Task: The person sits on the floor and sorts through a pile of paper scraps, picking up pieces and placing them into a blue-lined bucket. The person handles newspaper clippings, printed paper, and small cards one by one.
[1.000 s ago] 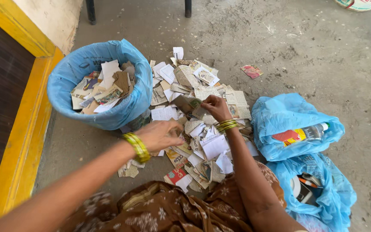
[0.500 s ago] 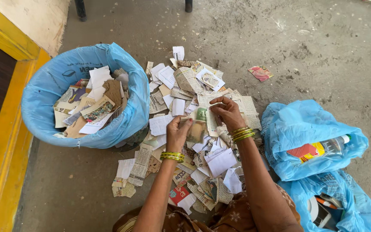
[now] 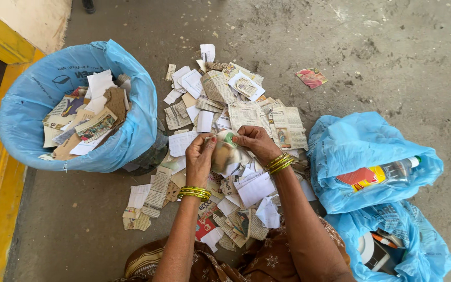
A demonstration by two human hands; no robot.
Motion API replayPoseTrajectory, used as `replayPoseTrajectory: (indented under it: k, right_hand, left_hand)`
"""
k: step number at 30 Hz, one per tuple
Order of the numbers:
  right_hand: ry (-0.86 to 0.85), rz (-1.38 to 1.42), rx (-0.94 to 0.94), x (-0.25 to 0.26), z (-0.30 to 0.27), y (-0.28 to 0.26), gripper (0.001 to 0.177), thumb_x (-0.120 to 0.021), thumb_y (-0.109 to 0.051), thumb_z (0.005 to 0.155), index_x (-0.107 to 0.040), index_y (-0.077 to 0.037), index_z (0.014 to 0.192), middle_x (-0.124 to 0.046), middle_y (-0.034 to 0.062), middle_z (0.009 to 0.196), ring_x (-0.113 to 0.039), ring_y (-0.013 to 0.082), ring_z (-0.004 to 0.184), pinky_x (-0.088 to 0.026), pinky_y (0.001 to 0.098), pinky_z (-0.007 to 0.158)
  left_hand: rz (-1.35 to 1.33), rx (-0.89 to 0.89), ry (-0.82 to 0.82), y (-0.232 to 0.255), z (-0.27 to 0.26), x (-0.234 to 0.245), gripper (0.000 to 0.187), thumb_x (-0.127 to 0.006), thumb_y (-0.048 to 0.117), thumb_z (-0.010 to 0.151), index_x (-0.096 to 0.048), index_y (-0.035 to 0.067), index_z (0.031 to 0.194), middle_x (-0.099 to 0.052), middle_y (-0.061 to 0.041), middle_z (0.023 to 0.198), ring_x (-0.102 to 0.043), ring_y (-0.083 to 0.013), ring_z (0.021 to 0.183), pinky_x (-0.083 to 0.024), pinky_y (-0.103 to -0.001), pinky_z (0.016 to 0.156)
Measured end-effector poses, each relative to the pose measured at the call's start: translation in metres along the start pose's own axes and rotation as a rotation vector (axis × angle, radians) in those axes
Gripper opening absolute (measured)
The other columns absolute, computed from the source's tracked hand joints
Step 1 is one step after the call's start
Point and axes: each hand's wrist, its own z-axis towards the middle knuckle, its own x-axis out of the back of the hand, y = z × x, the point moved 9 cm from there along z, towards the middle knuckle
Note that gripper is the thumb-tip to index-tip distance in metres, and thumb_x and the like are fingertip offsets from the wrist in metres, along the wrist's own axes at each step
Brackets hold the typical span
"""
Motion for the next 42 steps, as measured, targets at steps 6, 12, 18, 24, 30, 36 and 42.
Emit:
replayPoseTrajectory:
  k: [6, 12, 18, 24, 30, 36, 42]
  right_hand:
    - [0.106, 0.138, 0.007, 0.012, -0.001, 0.003, 0.014, -0.071, -0.014, 0.097, -0.064, -0.005, 0.089, -0.072, 0.0035, 0.081, -0.067, 0.0106, 0.067, -0.059, 0.0249, 0.061]
    - [-0.042, 0.293, -0.039, -0.011, -0.007, -0.013, 0.012, -0.067, -0.017, 0.099, -0.064, -0.005, 0.097, -0.076, 0.0089, 0.089, -0.075, 0.0204, 0.074, -0.063, 0.0307, 0.060]
    - [0.060, 0.215, 0.107, -0.009, -0.007, -0.035, 0.020, -0.064, -0.025, 0.102, -0.067, -0.005, 0.101, -0.077, 0.0097, 0.092, -0.075, 0.0157, 0.075, -0.061, 0.0277, 0.062]
    - [0.083, -0.118, 0.091, -0.008, -0.004, -0.031, 0.019, -0.076, -0.015, 0.088, -0.072, -0.008, 0.105, -0.074, 0.0012, 0.089, -0.066, 0.0057, 0.073, -0.056, 0.0216, 0.065]
    - [0.003, -0.088, 0.092, -0.013, -0.002, -0.018, 0.009, -0.080, -0.007, 0.089, -0.072, -0.005, 0.087, -0.068, -0.0039, 0.075, -0.054, 0.0019, 0.063, -0.044, 0.0207, 0.055]
    - [0.053, 0.012, 0.071, -0.004, -0.002, -0.018, 0.010, -0.079, -0.005, 0.087, -0.070, -0.006, 0.082, -0.069, -0.0034, 0.074, -0.057, 0.0025, 0.062, -0.045, 0.0204, 0.055]
    - [0.027, -0.041, 0.147, -0.006, -0.004, -0.024, 0.015, -0.082, -0.009, 0.090, -0.069, -0.004, 0.083, -0.067, -0.0023, 0.073, -0.054, 0.0038, 0.064, -0.043, 0.0217, 0.056]
  left_hand:
    - [0.798, -0.382, 0.117, 0.057, -0.028, -0.020, 0.081, -0.080, 0.033, 0.087, -0.038, 0.002, 0.149, -0.044, -0.025, 0.148, -0.044, -0.0373, 0.136, -0.037, -0.048, 0.108]
    - [0.694, -0.243, -0.073, 0.038, -0.030, -0.039, 0.065, -0.071, 0.024, 0.090, -0.045, 0.005, 0.146, -0.056, -0.021, 0.140, -0.054, -0.0337, 0.129, -0.047, -0.043, 0.104]
    - [0.233, 0.043, 0.094, -0.012, -0.022, -0.008, 0.027, -0.059, 0.014, 0.102, -0.072, 0.003, 0.124, -0.071, -0.006, 0.085, -0.056, -0.0090, 0.067, -0.044, -0.024, 0.058]
    - [-0.149, 0.098, 0.151, -0.026, -0.018, 0.005, 0.018, -0.065, 0.015, 0.099, -0.075, 0.003, 0.108, -0.070, 0.003, 0.085, -0.049, -0.0014, 0.066, -0.038, -0.019, 0.057]
    - [-0.166, 0.080, 0.186, -0.020, -0.020, 0.008, 0.026, -0.065, 0.025, 0.104, -0.075, 0.002, 0.099, -0.067, 0.003, 0.079, -0.052, -0.0013, 0.068, -0.041, -0.017, 0.059]
    - [-0.096, 0.065, 0.253, -0.017, -0.019, 0.020, 0.018, -0.074, 0.021, 0.096, -0.076, 0.003, 0.094, -0.060, 0.005, 0.068, -0.041, -0.0020, 0.055, -0.031, -0.019, 0.048]
    - [-0.028, -0.117, 0.157, 0.016, -0.023, 0.005, 0.011, -0.075, 0.014, 0.097, -0.076, 0.004, 0.099, -0.065, 0.006, 0.074, -0.048, 0.0008, 0.064, -0.037, -0.018, 0.056]
